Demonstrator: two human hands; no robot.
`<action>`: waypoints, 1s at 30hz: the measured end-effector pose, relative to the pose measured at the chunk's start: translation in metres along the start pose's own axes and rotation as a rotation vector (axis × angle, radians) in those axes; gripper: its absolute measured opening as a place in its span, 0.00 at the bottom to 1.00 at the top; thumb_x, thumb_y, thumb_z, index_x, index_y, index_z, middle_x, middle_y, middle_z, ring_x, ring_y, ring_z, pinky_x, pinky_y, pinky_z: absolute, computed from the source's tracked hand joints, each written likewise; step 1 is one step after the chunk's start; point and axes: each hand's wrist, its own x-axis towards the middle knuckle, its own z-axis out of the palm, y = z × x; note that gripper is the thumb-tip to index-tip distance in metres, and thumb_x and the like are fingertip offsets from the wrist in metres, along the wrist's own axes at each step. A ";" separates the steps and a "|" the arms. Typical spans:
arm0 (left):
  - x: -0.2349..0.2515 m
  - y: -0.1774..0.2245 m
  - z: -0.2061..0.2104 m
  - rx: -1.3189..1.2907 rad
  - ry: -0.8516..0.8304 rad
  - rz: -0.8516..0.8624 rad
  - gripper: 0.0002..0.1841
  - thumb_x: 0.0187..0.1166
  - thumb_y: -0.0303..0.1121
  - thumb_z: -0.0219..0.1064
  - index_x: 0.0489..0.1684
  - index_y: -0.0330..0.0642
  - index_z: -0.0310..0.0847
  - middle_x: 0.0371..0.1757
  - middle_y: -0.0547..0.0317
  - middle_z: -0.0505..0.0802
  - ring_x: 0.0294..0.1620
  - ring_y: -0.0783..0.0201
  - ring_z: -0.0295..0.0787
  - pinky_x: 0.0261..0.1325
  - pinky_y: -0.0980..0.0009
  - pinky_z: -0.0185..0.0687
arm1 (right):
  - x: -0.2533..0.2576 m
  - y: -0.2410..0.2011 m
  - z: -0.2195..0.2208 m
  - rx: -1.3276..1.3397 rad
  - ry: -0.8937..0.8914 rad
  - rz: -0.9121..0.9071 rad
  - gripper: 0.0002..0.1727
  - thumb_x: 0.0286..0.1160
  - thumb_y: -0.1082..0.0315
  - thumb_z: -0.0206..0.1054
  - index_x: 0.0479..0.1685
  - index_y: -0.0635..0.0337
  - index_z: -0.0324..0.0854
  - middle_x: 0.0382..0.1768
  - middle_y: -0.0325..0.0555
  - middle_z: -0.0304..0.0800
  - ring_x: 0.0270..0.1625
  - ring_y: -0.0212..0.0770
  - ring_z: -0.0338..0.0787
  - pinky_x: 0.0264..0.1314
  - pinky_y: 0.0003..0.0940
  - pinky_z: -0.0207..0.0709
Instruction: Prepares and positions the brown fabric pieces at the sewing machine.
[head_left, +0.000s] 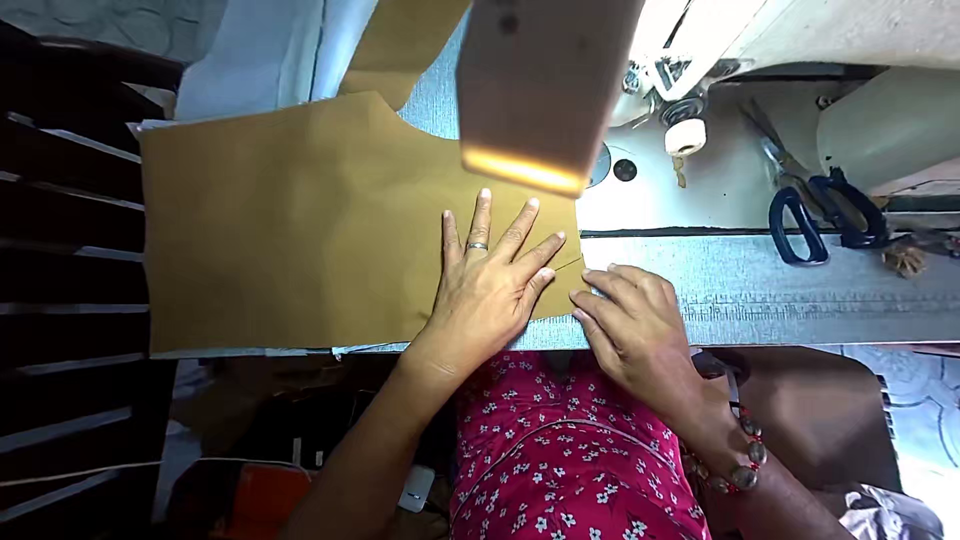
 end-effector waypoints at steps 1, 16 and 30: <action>0.001 -0.002 0.003 0.005 -0.010 -0.014 0.26 0.92 0.51 0.42 0.82 0.67 0.78 0.92 0.55 0.68 0.93 0.28 0.46 0.80 0.16 0.30 | -0.001 0.001 0.001 -0.012 0.002 -0.005 0.14 0.81 0.64 0.62 0.46 0.54 0.95 0.58 0.49 0.95 0.66 0.56 0.88 0.66 0.54 0.75; -0.011 -0.015 0.008 0.009 0.010 0.037 0.25 0.91 0.50 0.43 0.82 0.68 0.77 0.91 0.56 0.69 0.92 0.30 0.51 0.81 0.17 0.30 | 0.015 0.015 -0.010 0.124 0.016 0.020 0.19 0.76 0.73 0.58 0.59 0.57 0.92 0.55 0.51 0.93 0.58 0.54 0.88 0.59 0.50 0.77; 0.040 -0.002 -0.019 -0.118 -0.046 -0.122 0.28 0.95 0.41 0.44 0.93 0.46 0.58 0.91 0.51 0.69 0.93 0.43 0.55 0.87 0.27 0.40 | 0.009 0.007 0.008 -0.015 -0.011 -0.006 0.21 0.75 0.71 0.59 0.59 0.45 0.93 0.59 0.54 0.91 0.60 0.59 0.86 0.60 0.57 0.71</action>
